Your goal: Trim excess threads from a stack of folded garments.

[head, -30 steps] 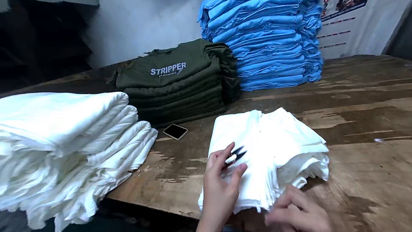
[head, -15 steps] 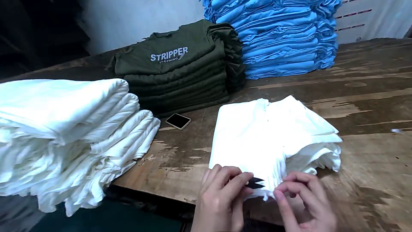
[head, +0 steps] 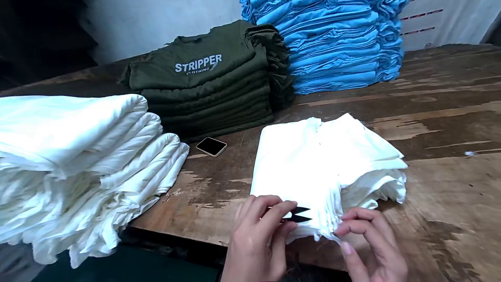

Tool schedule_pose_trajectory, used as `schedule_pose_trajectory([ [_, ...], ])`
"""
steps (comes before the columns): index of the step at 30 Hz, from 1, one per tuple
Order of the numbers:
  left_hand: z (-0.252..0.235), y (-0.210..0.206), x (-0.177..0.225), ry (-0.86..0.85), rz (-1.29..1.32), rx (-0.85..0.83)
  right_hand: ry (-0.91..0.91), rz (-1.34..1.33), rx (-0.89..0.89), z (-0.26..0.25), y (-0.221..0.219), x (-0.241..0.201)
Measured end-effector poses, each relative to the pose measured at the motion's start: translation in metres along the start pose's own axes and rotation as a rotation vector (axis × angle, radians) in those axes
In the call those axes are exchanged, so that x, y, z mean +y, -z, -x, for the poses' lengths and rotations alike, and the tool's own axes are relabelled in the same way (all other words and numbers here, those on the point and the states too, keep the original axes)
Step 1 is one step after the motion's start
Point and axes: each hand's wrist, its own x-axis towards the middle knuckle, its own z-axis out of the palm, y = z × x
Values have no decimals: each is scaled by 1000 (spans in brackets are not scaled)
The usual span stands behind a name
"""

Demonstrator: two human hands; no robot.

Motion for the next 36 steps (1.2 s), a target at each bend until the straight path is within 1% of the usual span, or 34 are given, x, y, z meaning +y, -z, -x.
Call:
schedule_pose_trajectory([
  [3,2,-5,-2,14,13,-8,-86,92,47,-6,-12,-10],
  [5,2,-7,0,-3,-12,-3,-99,152,75,-5,-21,-13],
  [7,2,-4,1,-31,-46,-8,-99,145,92,-2,-23,-15],
  [10,2,-1,4,-81,-82,-27,-73,104,148,0,-22,-13],
  [13,3,-7,8,-124,-118,-20,-34,85,175,0,-22,-12],
  [16,2,-13,9,-162,-162,-6,45,69,145,2,-21,-12],
  [18,2,-14,8,-154,-154,3,107,64,77,5,-16,-13],
  [21,3,-9,1,-94,-54,-26,226,137,-55,12,-3,-8],
  [23,3,1,-2,-35,57,-86,251,182,-82,16,4,-3],
  [25,4,9,-5,27,133,-113,225,195,2,18,5,-2],
  [27,4,9,-8,67,144,-80,217,186,113,14,1,-5],
  [29,3,2,-12,78,163,-70,204,202,146,8,-8,-12],
  [32,0,-8,-17,77,311,-98,188,290,129,-1,-28,-21],
  [34,-3,-8,-18,72,383,-115,193,226,161,-10,-43,-19],
  [35,-5,-8,-19,89,406,-111,182,110,195,-15,-49,-17],
  [36,-7,-9,-20,114,433,-98,130,-63,197,-21,-53,-18],
])
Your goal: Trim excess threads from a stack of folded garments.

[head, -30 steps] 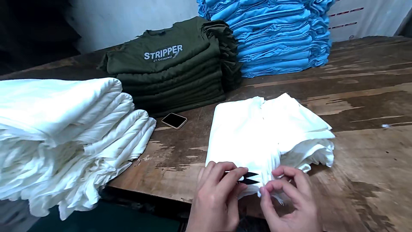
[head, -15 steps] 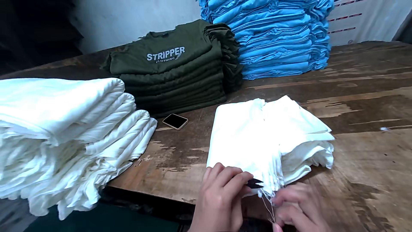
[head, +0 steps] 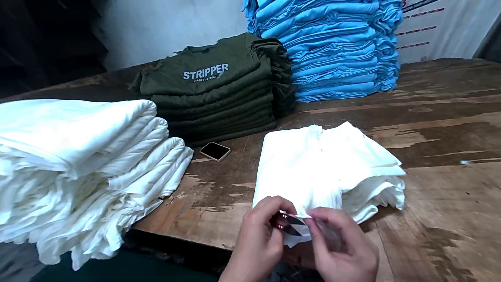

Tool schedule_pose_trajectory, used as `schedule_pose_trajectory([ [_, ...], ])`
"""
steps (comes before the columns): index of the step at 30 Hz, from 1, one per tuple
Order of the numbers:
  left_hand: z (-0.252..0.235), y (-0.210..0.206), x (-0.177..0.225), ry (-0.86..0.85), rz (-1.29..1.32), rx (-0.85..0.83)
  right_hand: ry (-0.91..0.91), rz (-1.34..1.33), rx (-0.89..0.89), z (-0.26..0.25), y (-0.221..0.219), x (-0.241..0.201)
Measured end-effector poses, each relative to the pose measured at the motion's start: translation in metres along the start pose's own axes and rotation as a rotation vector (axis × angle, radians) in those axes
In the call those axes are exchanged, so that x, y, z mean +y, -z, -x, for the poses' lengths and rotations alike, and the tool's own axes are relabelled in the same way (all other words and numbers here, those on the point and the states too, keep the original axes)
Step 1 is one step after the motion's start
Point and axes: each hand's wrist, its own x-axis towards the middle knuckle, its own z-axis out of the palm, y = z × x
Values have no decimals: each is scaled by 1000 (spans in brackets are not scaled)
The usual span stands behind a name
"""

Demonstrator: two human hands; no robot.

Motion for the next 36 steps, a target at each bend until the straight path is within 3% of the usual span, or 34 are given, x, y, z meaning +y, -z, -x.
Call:
schedule_pose_trajectory([
  [3,-10,2,-1,123,122,41,-320,-456,-8,-17,-5,3],
  [5,-14,1,-2,196,202,32,-339,-538,-131,-18,0,12],
  [7,-14,-1,-2,214,232,26,-214,-312,-226,-13,8,11],
  [9,-8,-1,0,187,243,35,-13,42,-172,-2,22,6],
  [11,2,-2,0,63,140,78,118,210,-117,7,37,5],
  [15,20,-16,-5,-347,-389,310,139,195,-125,23,48,3],
  [17,21,-22,-7,-514,-555,334,146,185,-135,26,45,1],
  [22,17,-28,-11,-646,-631,312,166,181,-122,27,37,0],
  [25,13,-26,-7,-490,-554,303,161,258,-114,27,41,9],
  [28,1,-1,-11,-209,-380,21,76,188,-191,24,47,26],
  [29,-1,9,-16,-133,-280,37,65,131,-194,23,52,28],
  [32,-7,29,-10,113,-196,607,-31,74,-192,20,68,26],
  [33,-7,31,-5,187,-210,706,-73,57,-199,21,71,24],
  [34,-6,29,-1,227,-223,702,-108,50,-211,20,73,22],
  [36,2,12,4,198,-204,521,-145,81,-211,16,69,14],
])
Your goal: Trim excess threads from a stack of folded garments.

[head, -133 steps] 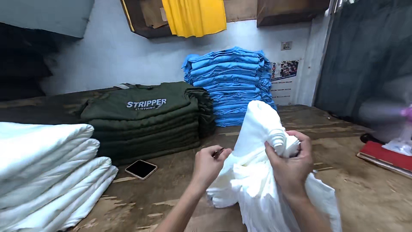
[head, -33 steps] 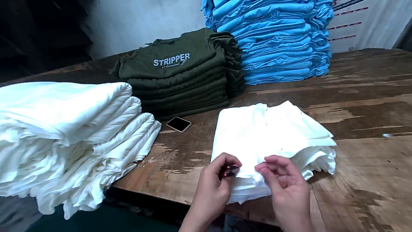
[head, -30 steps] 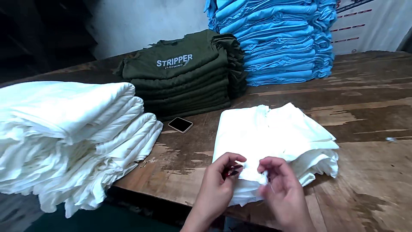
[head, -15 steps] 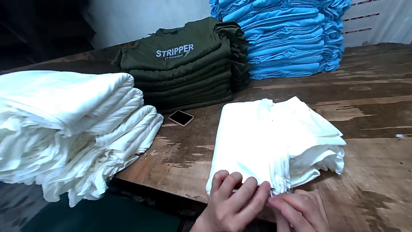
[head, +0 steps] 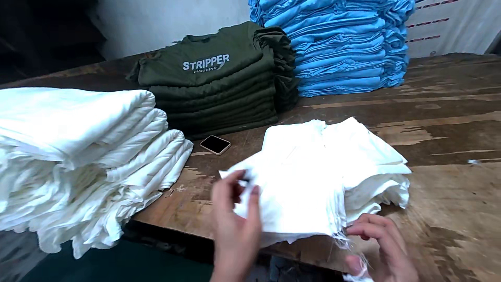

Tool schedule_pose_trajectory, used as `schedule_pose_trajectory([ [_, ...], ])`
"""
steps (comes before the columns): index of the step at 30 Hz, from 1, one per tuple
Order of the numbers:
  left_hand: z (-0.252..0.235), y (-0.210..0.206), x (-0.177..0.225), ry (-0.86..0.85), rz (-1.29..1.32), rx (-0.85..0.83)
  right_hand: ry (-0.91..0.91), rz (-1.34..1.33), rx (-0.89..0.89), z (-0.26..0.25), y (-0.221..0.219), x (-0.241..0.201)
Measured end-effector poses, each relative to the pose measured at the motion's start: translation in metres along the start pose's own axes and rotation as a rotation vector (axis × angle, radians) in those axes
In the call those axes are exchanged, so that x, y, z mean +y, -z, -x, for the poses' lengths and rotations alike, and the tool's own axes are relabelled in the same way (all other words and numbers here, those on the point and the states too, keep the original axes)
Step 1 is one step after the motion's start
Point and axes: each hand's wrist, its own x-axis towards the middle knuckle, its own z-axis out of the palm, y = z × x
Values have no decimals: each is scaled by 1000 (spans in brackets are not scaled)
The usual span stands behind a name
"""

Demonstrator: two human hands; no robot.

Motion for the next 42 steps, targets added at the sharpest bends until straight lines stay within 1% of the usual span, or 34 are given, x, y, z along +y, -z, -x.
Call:
schedule_pose_trajectory([
  [2,19,-15,7,-99,3,-187,-14,94,42,-4,-10,-11],
  [4,32,-25,10,-221,-19,-276,-12,184,125,-5,-22,-14],
  [6,38,-28,10,-362,-82,-272,16,234,204,-2,-27,-12],
  [8,41,-23,14,-436,-156,-260,30,230,201,2,-23,-12],
  [10,44,-18,19,-475,-191,-275,29,181,203,7,-21,-12],
  [13,48,-23,22,-536,-203,-291,39,125,229,11,-23,-10],
  [18,47,-37,16,-633,-194,-244,127,137,212,17,-29,-8],
  [19,46,-36,16,-628,-199,-228,147,148,203,18,-27,-7],
  [21,45,-29,16,-556,-191,-236,186,196,144,21,-18,-5],
  [23,42,-22,11,-443,-163,-337,208,237,91,23,-10,0],
  [24,41,-20,6,-403,-136,-389,216,248,85,23,-9,3],
  [26,40,-21,-4,-341,-15,-420,242,253,111,18,-14,1],
  [29,32,-18,1,-287,127,-454,246,310,144,1,-32,-14],
  [30,27,-18,2,-284,145,-466,247,271,156,-5,-39,-17],
  [31,23,-19,2,-268,160,-468,246,161,180,-12,-46,-17],
  [32,17,-21,2,-230,181,-473,215,-3,185,-18,-52,-16],
  [34,8,-24,3,-91,245,-488,51,-320,198,-30,-58,-15],
  [35,4,-25,4,-20,279,-499,-27,-412,183,-35,-59,-13],
  [36,1,-26,4,36,307,-503,-54,-442,128,-37,-58,-11],
  [37,0,-27,5,76,329,-507,-36,-398,66,-36,-56,-8],
  [39,0,-26,7,124,366,-522,81,-147,37,-29,-50,-8],
  [41,6,-22,7,114,411,-551,244,95,123,-14,-38,-7],
  [42,10,-20,6,64,429,-556,293,167,146,-7,-29,-7],
])
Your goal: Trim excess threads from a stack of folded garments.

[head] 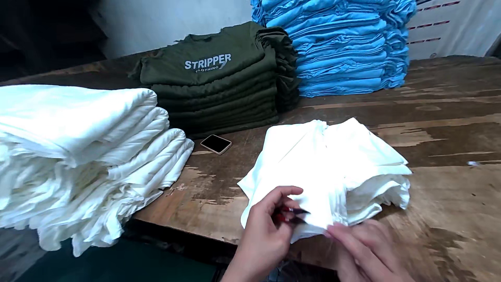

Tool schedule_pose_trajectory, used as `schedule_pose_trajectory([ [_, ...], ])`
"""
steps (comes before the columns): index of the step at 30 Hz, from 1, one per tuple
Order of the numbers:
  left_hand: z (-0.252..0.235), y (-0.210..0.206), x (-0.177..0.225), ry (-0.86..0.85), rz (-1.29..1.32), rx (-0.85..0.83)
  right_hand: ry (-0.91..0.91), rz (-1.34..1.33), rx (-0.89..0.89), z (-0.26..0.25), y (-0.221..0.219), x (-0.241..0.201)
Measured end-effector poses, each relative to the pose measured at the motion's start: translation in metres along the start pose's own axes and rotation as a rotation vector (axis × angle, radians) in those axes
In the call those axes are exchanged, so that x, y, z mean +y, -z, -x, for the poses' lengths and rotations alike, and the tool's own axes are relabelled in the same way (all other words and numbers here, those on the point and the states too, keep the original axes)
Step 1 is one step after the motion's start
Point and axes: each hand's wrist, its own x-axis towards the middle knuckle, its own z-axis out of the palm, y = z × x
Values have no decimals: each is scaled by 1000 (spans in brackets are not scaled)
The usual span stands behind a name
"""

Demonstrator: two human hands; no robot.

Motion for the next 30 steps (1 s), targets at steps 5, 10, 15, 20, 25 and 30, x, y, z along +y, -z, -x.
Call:
schedule_pose_trajectory([
  [5,26,-12,-14,-495,-472,207,-3,39,-1,18,19,-6],
  [10,24,-27,-22,-839,-823,283,-15,-11,-6,19,11,-10],
  [15,26,-26,-15,-851,-851,339,-15,-38,25,23,12,13],
  [20,9,-8,-11,-454,-634,112,-19,-87,-52,21,9,27],
  [25,-4,38,7,-208,-512,767,-213,-168,58,23,24,27],
  [30,13,-1,10,-251,-617,291,-258,80,-49,13,20,7],
])
